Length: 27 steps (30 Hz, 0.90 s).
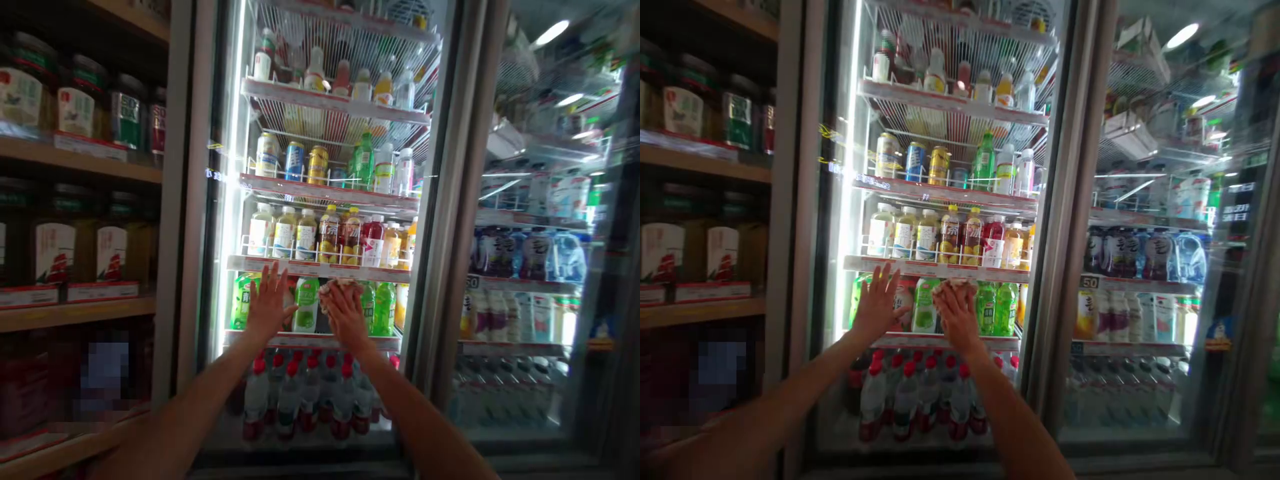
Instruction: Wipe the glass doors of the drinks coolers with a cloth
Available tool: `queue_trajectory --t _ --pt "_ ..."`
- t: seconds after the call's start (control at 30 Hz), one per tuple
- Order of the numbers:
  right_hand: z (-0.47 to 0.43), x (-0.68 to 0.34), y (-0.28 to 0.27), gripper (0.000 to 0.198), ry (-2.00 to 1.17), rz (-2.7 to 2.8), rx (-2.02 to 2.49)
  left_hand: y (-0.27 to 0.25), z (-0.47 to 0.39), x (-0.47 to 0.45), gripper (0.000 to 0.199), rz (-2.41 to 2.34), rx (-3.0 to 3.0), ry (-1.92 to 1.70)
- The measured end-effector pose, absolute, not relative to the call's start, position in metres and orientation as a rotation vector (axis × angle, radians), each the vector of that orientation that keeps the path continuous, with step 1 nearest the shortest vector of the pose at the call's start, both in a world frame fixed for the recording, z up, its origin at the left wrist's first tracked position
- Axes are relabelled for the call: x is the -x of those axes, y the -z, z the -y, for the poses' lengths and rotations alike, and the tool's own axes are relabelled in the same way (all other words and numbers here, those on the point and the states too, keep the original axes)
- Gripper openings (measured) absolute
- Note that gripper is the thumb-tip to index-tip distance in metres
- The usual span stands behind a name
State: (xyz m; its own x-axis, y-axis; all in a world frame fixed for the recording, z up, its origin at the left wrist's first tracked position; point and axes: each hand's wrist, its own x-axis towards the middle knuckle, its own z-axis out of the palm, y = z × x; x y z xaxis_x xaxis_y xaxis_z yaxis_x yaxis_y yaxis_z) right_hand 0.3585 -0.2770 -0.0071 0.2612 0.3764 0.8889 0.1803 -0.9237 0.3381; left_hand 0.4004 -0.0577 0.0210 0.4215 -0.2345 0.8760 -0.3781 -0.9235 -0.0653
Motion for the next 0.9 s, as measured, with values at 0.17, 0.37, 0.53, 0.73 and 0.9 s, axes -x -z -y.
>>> queue_trajectory --t 0.17,0.37,0.53,0.73,0.9 --pt "0.328 -0.357 -0.004 0.044 -2.276 0.071 -2.252 -0.019 0.060 -0.395 0.079 0.519 -2.559 -1.485" --pt "0.287 -0.359 0.009 0.045 -2.073 -0.146 -2.363 -0.022 0.061 -0.392 0.079 0.500 -2.587 -1.443" --pt "0.293 -0.353 0.025 0.047 -1.880 -0.339 -2.380 -0.008 0.058 -0.395 0.079 0.540 -2.570 -1.503" --pt "0.334 -0.354 0.032 0.048 -2.362 0.269 -2.317 0.003 0.058 -0.395 0.079 0.559 -2.574 -1.466" --pt "0.277 -0.348 0.053 0.048 -1.819 -0.364 -2.481 0.006 0.060 -0.392 0.082 0.526 -2.585 -1.466"
